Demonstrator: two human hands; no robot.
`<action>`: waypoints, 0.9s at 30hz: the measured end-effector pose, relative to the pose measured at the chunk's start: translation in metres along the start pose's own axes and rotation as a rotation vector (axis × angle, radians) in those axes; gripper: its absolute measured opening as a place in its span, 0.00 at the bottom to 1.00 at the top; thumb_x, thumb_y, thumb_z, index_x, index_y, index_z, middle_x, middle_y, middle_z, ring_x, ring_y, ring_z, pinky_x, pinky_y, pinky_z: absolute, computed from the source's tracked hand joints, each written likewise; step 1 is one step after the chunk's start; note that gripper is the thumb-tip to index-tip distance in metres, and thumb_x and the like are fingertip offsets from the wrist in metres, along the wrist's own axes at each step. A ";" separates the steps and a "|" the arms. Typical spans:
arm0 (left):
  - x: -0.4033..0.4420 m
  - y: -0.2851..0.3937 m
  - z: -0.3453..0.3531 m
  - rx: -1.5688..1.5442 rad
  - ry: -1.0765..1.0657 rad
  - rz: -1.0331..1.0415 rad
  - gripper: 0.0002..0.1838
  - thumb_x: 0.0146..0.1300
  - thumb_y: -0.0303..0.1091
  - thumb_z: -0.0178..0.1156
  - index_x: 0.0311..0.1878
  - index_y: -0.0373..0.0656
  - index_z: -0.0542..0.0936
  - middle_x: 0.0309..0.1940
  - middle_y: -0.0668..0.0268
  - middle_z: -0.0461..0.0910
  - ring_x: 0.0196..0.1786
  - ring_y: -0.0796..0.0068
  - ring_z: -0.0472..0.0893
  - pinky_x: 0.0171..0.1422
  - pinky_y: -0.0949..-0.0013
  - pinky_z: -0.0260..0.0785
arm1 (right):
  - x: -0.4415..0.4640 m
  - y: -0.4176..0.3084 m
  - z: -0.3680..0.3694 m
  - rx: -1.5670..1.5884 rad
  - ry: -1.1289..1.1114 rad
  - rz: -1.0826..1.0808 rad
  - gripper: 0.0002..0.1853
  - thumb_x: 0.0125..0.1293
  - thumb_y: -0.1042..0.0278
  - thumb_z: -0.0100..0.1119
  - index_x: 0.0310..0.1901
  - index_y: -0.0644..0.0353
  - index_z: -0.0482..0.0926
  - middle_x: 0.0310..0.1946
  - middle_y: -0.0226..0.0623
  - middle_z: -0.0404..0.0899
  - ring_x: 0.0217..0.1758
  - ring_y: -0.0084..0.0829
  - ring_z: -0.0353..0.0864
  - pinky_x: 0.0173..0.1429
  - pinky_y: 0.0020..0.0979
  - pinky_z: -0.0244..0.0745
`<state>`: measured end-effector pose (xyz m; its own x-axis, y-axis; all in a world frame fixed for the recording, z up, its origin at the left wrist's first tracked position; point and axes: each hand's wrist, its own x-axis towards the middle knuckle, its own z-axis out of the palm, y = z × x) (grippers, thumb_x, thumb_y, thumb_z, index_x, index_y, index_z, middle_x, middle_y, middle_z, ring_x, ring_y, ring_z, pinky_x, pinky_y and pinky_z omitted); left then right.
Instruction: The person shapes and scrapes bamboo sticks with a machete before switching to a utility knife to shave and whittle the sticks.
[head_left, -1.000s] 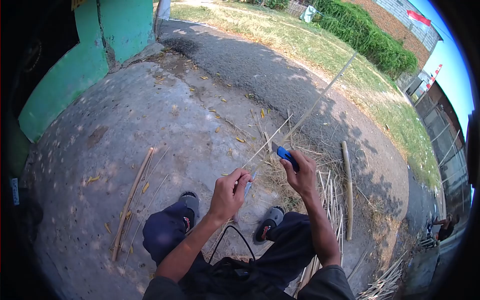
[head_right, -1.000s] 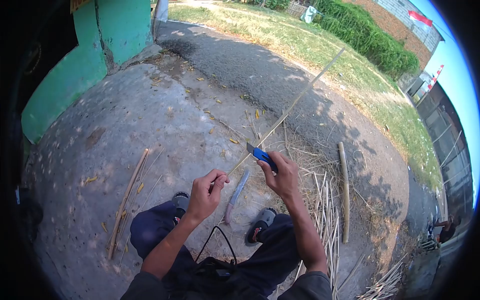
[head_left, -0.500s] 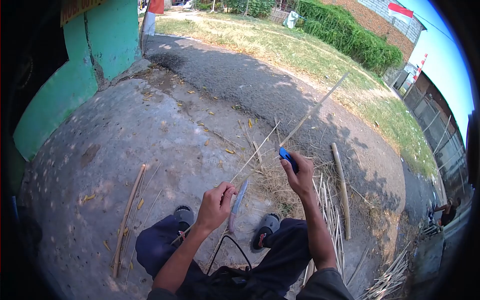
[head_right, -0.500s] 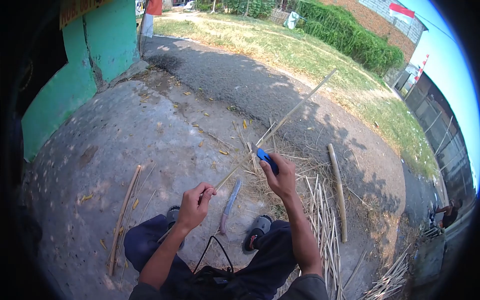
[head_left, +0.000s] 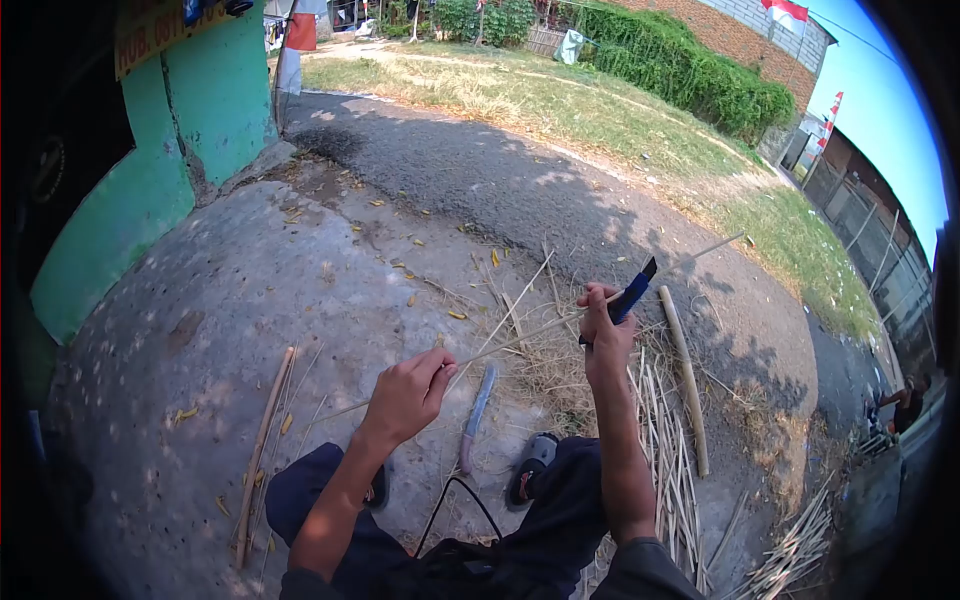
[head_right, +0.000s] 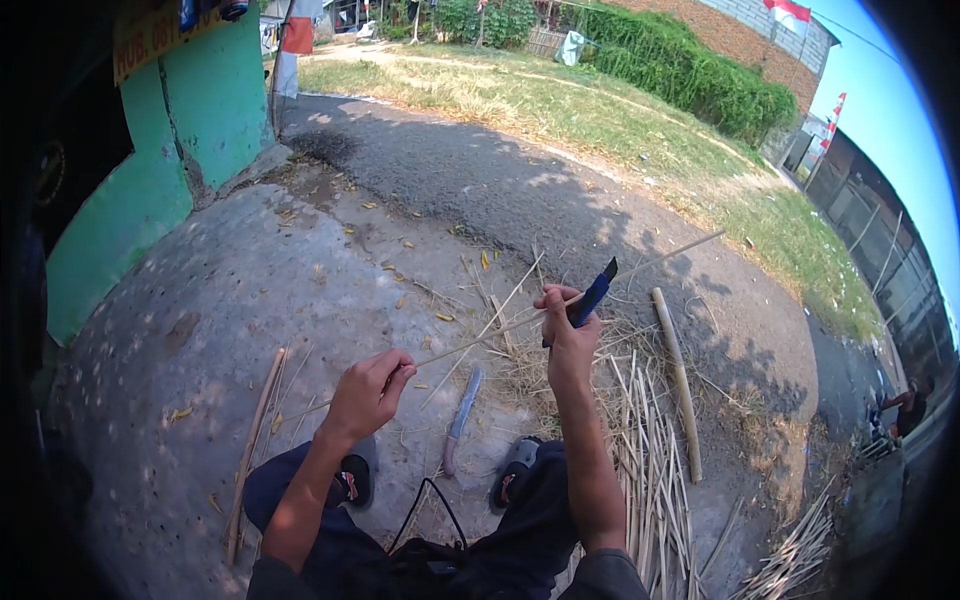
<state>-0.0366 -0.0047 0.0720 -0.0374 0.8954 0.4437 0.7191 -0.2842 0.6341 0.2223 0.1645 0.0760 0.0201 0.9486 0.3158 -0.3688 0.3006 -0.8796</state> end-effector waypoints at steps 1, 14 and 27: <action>0.000 -0.002 -0.003 0.005 -0.004 -0.008 0.08 0.79 0.35 0.59 0.46 0.41 0.79 0.37 0.55 0.86 0.38 0.46 0.86 0.40 0.52 0.77 | -0.003 -0.003 0.001 0.004 0.000 0.009 0.17 0.79 0.58 0.67 0.57 0.65 0.86 0.33 0.27 0.85 0.22 0.09 0.58 0.26 0.21 0.48; -0.003 -0.004 -0.024 0.342 0.160 0.113 0.22 0.65 0.44 0.76 0.55 0.44 0.83 0.47 0.63 0.85 0.49 0.62 0.85 0.51 0.59 0.76 | -0.042 0.003 0.037 -0.359 -0.321 0.223 0.19 0.71 0.72 0.74 0.62 0.64 0.86 0.39 0.35 0.92 0.43 0.20 0.88 0.56 0.25 0.81; -0.003 -0.009 0.016 -0.087 0.062 -0.007 0.07 0.71 0.23 0.63 0.49 0.36 0.84 0.36 0.53 0.87 0.38 0.51 0.88 0.43 0.56 0.78 | -0.057 0.004 0.052 -0.417 -0.417 0.132 0.20 0.82 0.58 0.61 0.64 0.65 0.83 0.35 0.33 0.90 0.39 0.19 0.83 0.49 0.26 0.76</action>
<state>-0.0320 0.0007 0.0551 -0.0868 0.8753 0.4758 0.6561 -0.3091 0.6884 0.1712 0.1061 0.0729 -0.3980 0.8873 0.2329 0.0539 0.2761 -0.9596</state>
